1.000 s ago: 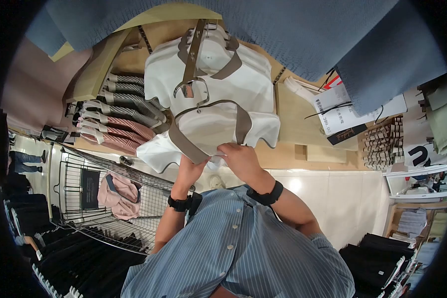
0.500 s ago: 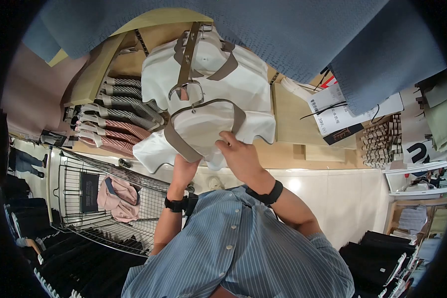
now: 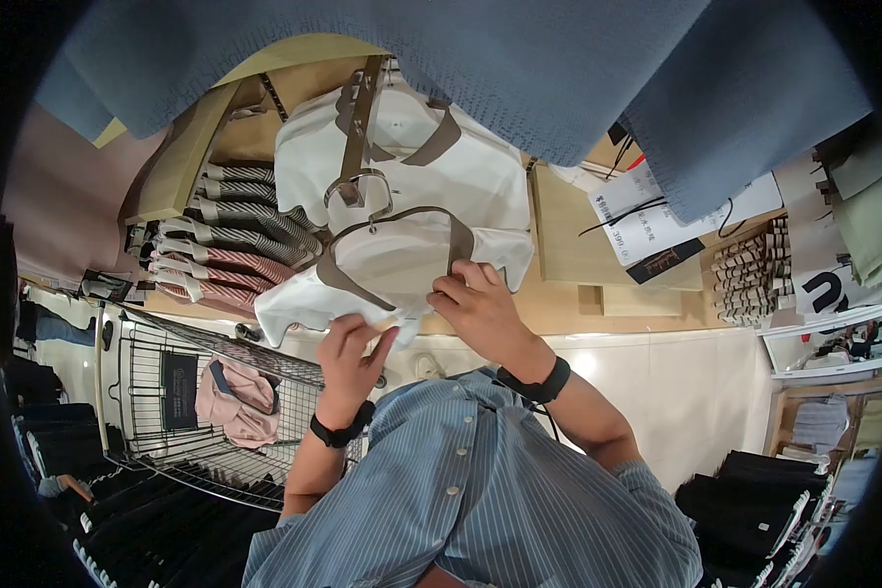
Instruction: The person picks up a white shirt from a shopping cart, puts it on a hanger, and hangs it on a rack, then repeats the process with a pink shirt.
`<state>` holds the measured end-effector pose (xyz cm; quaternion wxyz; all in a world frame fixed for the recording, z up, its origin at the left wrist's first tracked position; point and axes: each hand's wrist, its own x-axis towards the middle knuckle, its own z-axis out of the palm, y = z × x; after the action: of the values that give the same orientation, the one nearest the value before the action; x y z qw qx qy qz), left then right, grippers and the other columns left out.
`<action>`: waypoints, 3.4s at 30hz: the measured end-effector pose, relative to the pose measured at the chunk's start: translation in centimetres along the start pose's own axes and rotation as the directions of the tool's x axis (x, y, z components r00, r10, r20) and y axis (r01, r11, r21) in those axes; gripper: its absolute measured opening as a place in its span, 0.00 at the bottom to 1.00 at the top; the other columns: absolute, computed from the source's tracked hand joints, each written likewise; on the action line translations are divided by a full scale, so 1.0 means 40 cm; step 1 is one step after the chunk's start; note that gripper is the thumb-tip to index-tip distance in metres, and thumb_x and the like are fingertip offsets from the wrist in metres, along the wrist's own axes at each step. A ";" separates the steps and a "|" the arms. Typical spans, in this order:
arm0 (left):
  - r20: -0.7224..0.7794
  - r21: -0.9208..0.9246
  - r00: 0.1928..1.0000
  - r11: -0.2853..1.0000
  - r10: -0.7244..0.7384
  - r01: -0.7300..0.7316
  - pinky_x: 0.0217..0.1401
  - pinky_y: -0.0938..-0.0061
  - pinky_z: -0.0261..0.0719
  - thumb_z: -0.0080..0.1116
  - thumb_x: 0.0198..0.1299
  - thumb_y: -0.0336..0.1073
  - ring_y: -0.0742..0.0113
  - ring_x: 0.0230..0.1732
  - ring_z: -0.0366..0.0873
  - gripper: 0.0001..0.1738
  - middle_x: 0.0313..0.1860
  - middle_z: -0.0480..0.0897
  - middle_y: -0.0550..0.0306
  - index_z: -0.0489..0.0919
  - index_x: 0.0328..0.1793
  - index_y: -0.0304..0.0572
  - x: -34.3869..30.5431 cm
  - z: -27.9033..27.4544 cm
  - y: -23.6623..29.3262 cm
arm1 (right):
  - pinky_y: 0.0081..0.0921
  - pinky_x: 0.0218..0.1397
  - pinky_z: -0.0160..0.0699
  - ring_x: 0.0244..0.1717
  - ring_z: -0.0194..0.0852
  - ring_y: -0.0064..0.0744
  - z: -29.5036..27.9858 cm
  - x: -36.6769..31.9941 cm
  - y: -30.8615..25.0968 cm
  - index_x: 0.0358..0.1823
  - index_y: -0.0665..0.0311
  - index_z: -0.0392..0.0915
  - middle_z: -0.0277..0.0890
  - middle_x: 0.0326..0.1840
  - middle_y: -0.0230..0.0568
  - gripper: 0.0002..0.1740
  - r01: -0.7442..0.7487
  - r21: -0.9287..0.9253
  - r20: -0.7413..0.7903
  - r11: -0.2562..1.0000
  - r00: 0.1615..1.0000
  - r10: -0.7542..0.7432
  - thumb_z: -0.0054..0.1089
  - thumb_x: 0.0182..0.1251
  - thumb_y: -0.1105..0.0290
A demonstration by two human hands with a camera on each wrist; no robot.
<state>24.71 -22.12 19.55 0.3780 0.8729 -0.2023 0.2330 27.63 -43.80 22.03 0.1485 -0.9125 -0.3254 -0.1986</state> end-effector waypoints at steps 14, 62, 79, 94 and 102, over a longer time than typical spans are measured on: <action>0.316 0.013 0.947 0.998 -0.059 0.057 0.29 0.67 0.78 0.65 0.54 0.34 0.54 0.30 0.80 0.09 0.33 0.79 0.56 0.77 0.36 0.40 0.133 0.019 -0.013 | 0.28 0.49 0.68 0.45 0.68 0.33 -0.021 0.034 -0.006 0.36 0.57 0.83 0.76 0.38 0.26 0.13 0.061 0.051 -0.051 0.997 0.997 -0.059 0.62 0.44 0.71; 0.288 -0.333 0.956 0.941 0.046 0.055 0.33 0.58 0.75 0.59 0.57 0.30 0.46 0.33 0.77 0.08 0.37 0.73 0.50 0.72 0.38 0.37 0.097 -0.018 -0.034 | 0.38 0.67 0.64 0.64 0.60 0.51 -0.070 0.074 0.019 0.70 0.60 0.59 0.64 0.59 0.52 0.56 -0.196 0.416 0.091 0.888 0.981 0.173 0.82 0.34 0.67; 0.221 -0.046 0.973 0.996 -0.067 0.079 0.34 0.67 0.79 0.66 0.51 0.35 0.57 0.33 0.79 0.11 0.36 0.76 0.56 0.78 0.37 0.41 0.071 0.007 -0.046 | 0.37 0.40 0.80 0.37 0.80 0.53 0.061 0.017 0.133 0.43 0.67 0.77 0.80 0.35 0.52 0.18 -0.414 0.183 0.186 0.892 0.905 0.382 0.68 0.48 0.74; -0.066 -0.227 0.929 0.912 -0.364 0.341 0.31 0.76 0.79 0.60 0.55 0.23 0.68 0.31 0.79 0.18 0.56 0.73 0.50 0.74 0.54 0.36 -0.011 -0.031 -0.092 | 0.24 0.42 0.77 0.38 0.83 0.27 0.064 0.216 0.390 0.47 0.67 0.80 0.83 0.34 0.48 0.15 -0.517 0.286 0.090 0.807 0.853 0.515 0.63 0.59 0.72; -0.086 -0.240 0.818 0.808 -0.569 0.538 0.31 0.76 0.78 0.59 0.56 0.24 0.66 0.30 0.78 0.17 0.52 0.75 0.50 0.74 0.53 0.36 -0.108 -0.049 -0.127 | 0.26 0.42 0.77 0.37 0.84 0.36 0.148 0.236 0.396 0.43 0.67 0.81 0.83 0.36 0.49 0.12 -0.312 0.218 -0.067 0.925 0.940 0.333 0.61 0.55 0.77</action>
<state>23.40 -16.64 15.43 0.5316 0.8295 0.0683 0.1570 46.23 -48.18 18.92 0.2887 -0.9220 -0.1813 -0.1838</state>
